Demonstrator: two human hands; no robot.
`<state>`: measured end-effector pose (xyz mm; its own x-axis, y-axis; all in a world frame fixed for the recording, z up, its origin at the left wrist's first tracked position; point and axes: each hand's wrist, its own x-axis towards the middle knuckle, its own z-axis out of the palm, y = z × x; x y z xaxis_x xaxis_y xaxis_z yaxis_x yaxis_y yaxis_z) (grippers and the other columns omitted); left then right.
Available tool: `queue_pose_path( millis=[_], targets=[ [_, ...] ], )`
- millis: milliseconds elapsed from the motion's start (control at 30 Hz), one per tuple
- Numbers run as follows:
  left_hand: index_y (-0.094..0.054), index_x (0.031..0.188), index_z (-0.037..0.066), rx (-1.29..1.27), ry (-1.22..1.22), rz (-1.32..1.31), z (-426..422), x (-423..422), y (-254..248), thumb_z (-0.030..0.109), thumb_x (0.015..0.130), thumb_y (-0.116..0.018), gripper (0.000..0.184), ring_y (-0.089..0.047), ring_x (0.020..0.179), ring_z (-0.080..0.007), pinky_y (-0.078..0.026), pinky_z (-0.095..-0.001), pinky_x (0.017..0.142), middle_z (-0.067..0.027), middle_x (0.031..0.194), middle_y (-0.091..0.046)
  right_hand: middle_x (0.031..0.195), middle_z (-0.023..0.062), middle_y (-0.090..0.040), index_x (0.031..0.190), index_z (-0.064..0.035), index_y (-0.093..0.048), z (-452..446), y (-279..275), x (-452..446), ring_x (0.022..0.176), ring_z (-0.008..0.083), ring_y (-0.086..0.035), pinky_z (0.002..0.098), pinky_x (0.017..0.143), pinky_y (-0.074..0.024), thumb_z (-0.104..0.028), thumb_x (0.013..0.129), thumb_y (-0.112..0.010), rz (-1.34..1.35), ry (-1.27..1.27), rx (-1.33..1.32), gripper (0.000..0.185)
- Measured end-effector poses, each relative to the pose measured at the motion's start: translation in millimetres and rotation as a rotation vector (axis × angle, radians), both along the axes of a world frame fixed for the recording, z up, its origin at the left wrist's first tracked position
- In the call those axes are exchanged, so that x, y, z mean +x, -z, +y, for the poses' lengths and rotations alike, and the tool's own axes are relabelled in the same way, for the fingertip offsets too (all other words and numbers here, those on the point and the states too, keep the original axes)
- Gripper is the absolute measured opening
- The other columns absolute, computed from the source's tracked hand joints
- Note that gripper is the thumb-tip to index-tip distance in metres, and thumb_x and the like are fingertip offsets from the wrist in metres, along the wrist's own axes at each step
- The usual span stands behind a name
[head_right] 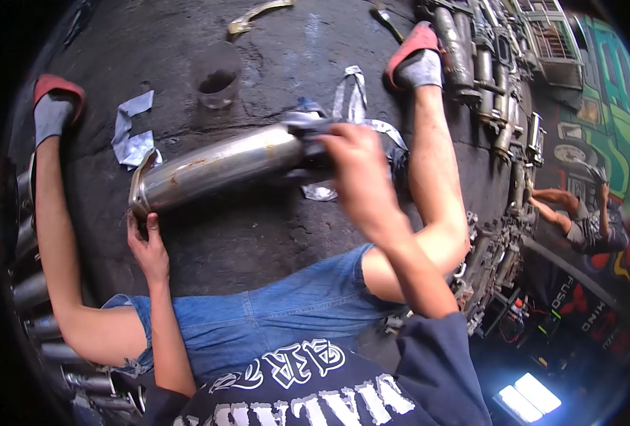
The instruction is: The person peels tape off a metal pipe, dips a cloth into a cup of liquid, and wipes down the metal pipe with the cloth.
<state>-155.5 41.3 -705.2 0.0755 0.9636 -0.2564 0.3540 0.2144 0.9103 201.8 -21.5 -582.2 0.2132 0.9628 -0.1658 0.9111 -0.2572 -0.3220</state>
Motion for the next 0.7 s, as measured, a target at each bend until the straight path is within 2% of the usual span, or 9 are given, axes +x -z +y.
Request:
queue_pose_path(
  millis=[67, 167, 233, 300, 367, 433, 500, 567, 700],
  targets=[
    [-0.063, 0.119, -0.004, 0.0, -0.005, 0.018, 1, 0, -2, 0.028, 0.101, -0.066, 0.037, -0.063, 0.103, -0.0173, -0.045, -0.0315, 0.096, -0.0101, 0.11, -0.071, 0.119, 0.0181, -0.069, 0.118, 0.0052, -0.068, -19, -26, 49, 0.116, 0.0293, -0.065, 0.035, 0.105, -0.0475, 0.02, 0.062, -0.042, -0.005, 0.171, 0.108, 0.064],
    [-0.063, 0.117, -0.003, -0.006, 0.006, 0.002, 1, 2, -5, 0.03, 0.101, -0.067, 0.037, -0.062, 0.103, -0.0172, -0.045, -0.0315, 0.096, -0.0105, 0.109, -0.071, 0.124, 0.0166, -0.069, 0.126, 0.0098, -0.064, -74, -43, 144, 0.115, 0.0232, -0.065, 0.0321, 0.104, -0.048, 0.015, 0.088, -0.052, 0.326, 0.6, 0.302, 0.041],
    [-0.063, 0.118, -0.004, 0.007, 0.005, 0.013, 1, 1, -2, 0.032, 0.101, -0.067, 0.039, -0.062, 0.104, -0.0178, -0.045, -0.032, 0.097, -0.0103, 0.11, -0.07, 0.126, 0.0177, -0.068, 0.131, 0.011, -0.061, -101, -54, 169, 0.116, 0.0232, -0.066, 0.0328, 0.103, -0.0491, 0.006, 0.097, -0.054, 0.456, 0.773, 0.426, 0.034],
    [-0.063, 0.119, -0.004, 0.002, 0.01, -0.014, 2, 3, -5, 0.032, 0.101, -0.067, 0.041, -0.062, 0.104, -0.0185, -0.044, -0.0323, 0.098, -0.0105, 0.11, -0.07, 0.127, 0.0192, -0.067, 0.132, 0.0113, -0.059, -108, -47, 174, 0.116, 0.0247, -0.066, 0.0347, 0.103, -0.05, 0.008, 0.095, -0.053, 0.602, 0.776, 0.499, 0.038],
    [-0.062, 0.121, -0.004, 0.001, 0.017, -0.043, 2, 4, -7, 0.033, 0.101, -0.067, 0.043, -0.062, 0.105, -0.0192, -0.044, -0.0326, 0.098, -0.0106, 0.111, -0.069, 0.122, 0.0162, -0.07, 0.129, 0.009, -0.063, -107, -27, 166, 0.109, 0.0207, -0.067, 0.0315, 0.101, -0.0504, 0.009, 0.096, -0.055, 0.802, 0.795, 0.668, 0.034],
    [-0.062, 0.122, -0.005, 0.016, -0.004, 0.014, 1, 4, -5, 0.034, 0.101, -0.067, 0.044, -0.061, 0.106, -0.0203, -0.044, -0.0328, 0.098, -0.0111, 0.112, -0.068, 0.122, 0.0165, -0.069, 0.13, 0.0085, -0.063, -86, -2, 151, 0.11, 0.0205, -0.066, 0.0314, 0.101, -0.0501, 0.008, 0.095, -0.055, 0.767, 0.867, 0.682, 0.035],
    [-0.062, 0.121, -0.005, 0.029, 0.019, 0.007, 1, 2, -3, 0.034, 0.1, -0.067, 0.044, -0.061, 0.106, -0.0203, -0.044, -0.0329, 0.098, -0.0114, 0.112, -0.068, 0.122, 0.0131, -0.069, 0.129, 0.0061, -0.065, -65, 28, 149, 0.108, 0.0179, -0.065, 0.0295, 0.1, -0.0481, 0.0, 0.096, -0.059, 0.723, 0.785, 0.53, 0.035],
    [-0.062, 0.12, -0.005, 0.045, 0.043, 0.008, 3, 1, -3, 0.034, 0.1, -0.067, 0.044, -0.061, 0.106, -0.0204, -0.044, -0.0329, 0.098, -0.0117, 0.112, -0.068, 0.118, 0.0117, -0.071, 0.127, 0.0058, -0.066, -17, 20, 99, 0.108, 0.0161, -0.064, 0.0286, 0.099, -0.0474, -0.002, 0.095, -0.058, 0.897, 0.774, 0.481, 0.034],
    [-0.061, 0.119, -0.005, 0.047, 0.026, -0.039, 2, 3, -3, 0.032, 0.1, -0.067, 0.041, -0.061, 0.105, -0.019, -0.045, -0.0324, 0.095, -0.0108, 0.112, -0.067, 0.116, 0.011, -0.072, 0.122, 0.0044, -0.07, 58, -2, 56, 0.105, 0.014, -0.066, 0.0264, 0.096, -0.0487, 0.003, 0.091, -0.056, 0.757, 0.453, 0.532, 0.034]
  ],
)
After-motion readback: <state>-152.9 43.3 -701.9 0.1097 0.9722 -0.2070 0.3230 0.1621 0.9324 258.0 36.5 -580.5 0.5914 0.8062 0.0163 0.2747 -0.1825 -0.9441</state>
